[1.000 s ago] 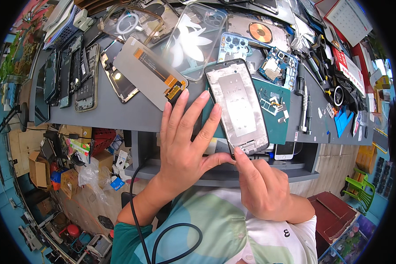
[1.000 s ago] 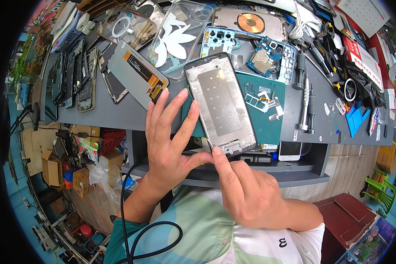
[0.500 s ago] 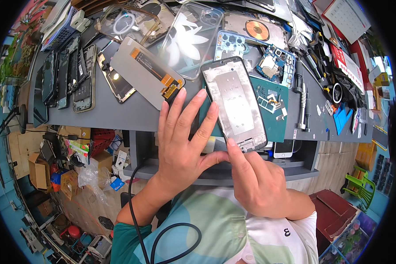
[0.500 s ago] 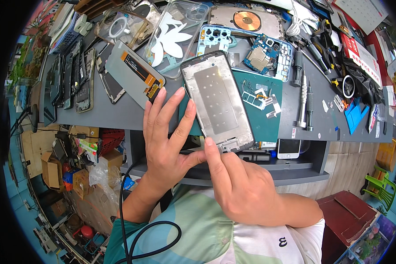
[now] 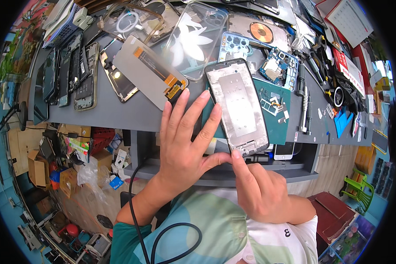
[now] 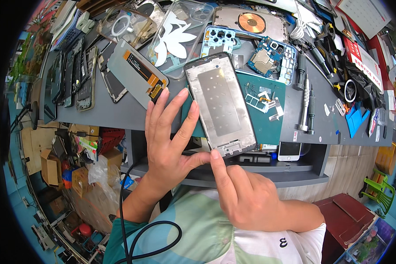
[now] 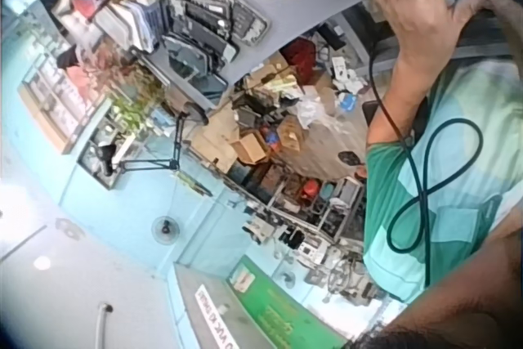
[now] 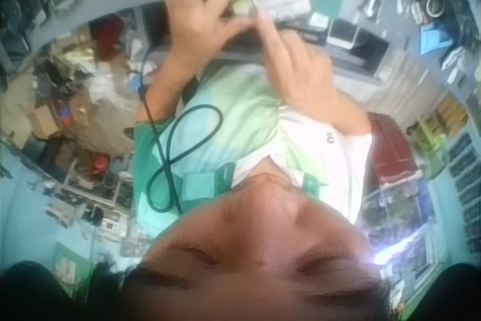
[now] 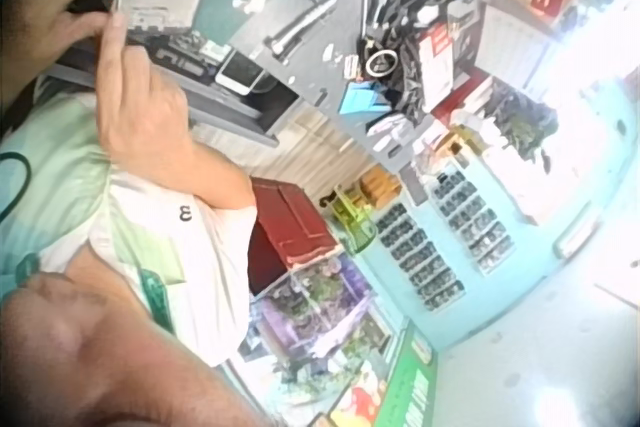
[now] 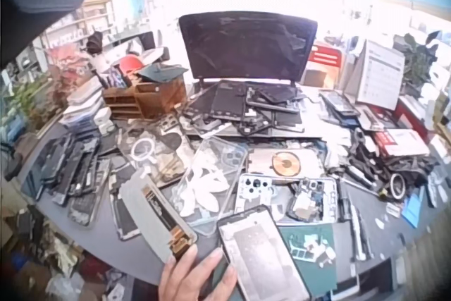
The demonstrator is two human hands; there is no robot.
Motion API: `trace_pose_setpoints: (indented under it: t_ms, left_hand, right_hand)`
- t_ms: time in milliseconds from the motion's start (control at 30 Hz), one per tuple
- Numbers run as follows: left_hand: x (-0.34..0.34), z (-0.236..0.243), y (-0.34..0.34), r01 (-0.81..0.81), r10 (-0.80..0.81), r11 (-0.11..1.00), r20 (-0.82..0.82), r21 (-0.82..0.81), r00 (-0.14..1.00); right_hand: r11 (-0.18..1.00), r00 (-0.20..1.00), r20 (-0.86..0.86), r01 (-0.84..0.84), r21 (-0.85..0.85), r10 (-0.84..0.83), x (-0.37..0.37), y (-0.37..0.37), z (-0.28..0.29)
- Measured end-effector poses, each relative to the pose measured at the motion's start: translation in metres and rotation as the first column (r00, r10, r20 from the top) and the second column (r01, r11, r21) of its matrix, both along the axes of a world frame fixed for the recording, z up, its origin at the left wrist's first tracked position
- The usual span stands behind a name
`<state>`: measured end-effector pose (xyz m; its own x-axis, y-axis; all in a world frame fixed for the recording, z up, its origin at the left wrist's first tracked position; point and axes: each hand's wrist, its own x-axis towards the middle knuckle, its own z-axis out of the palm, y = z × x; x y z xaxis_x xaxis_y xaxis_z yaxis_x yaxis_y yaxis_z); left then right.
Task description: The person disassembles a smartphone, removing the battery and internal components. They then use a metal prying tool to carefully separate the screen assembly from the phone's frame, working along the edges to release the adhesive.
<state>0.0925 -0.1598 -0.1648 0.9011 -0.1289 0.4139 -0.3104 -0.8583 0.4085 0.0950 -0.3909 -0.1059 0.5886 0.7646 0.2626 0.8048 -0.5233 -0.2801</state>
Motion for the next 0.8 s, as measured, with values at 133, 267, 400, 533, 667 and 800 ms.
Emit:
trace_pose_setpoints:
  t_ms: [133,267,400,533,667,800]
  left_hand:
    - [-0.001,-0.002,0.000,-0.012,0.012,1.000,0.009,0.004,1.000]
    - [0.000,0.000,0.000,-0.007,0.007,1.000,0.001,0.004,1.000]
    - [0.000,0.001,-0.001,0.002,-0.002,1.000,-0.005,-0.017,1.000]
    - [-0.001,0.000,0.000,-0.001,0.001,1.000,0.001,-0.012,1.000]
    - [-0.001,0.004,-0.001,0.004,-0.006,0.999,-0.024,-0.048,1.000]
    - [-0.001,0.005,-0.002,-0.005,0.001,0.997,-0.047,-0.071,0.999]
  right_hand:
    - [0.998,1.000,0.025,0.002,0.059,-0.003,0.012,0.012,-0.002]
    - [1.000,1.000,0.015,0.005,0.022,-0.006,0.006,0.008,0.000]
    - [1.000,1.000,0.011,0.002,-0.014,-0.002,0.005,0.006,0.005]
    - [0.998,0.997,0.070,0.012,0.061,-0.016,0.020,0.019,-0.005]
    - [1.000,0.999,0.051,0.008,0.006,-0.008,0.011,0.013,0.000]
    - [1.000,0.999,0.045,0.002,0.000,-0.002,0.020,0.017,0.007]
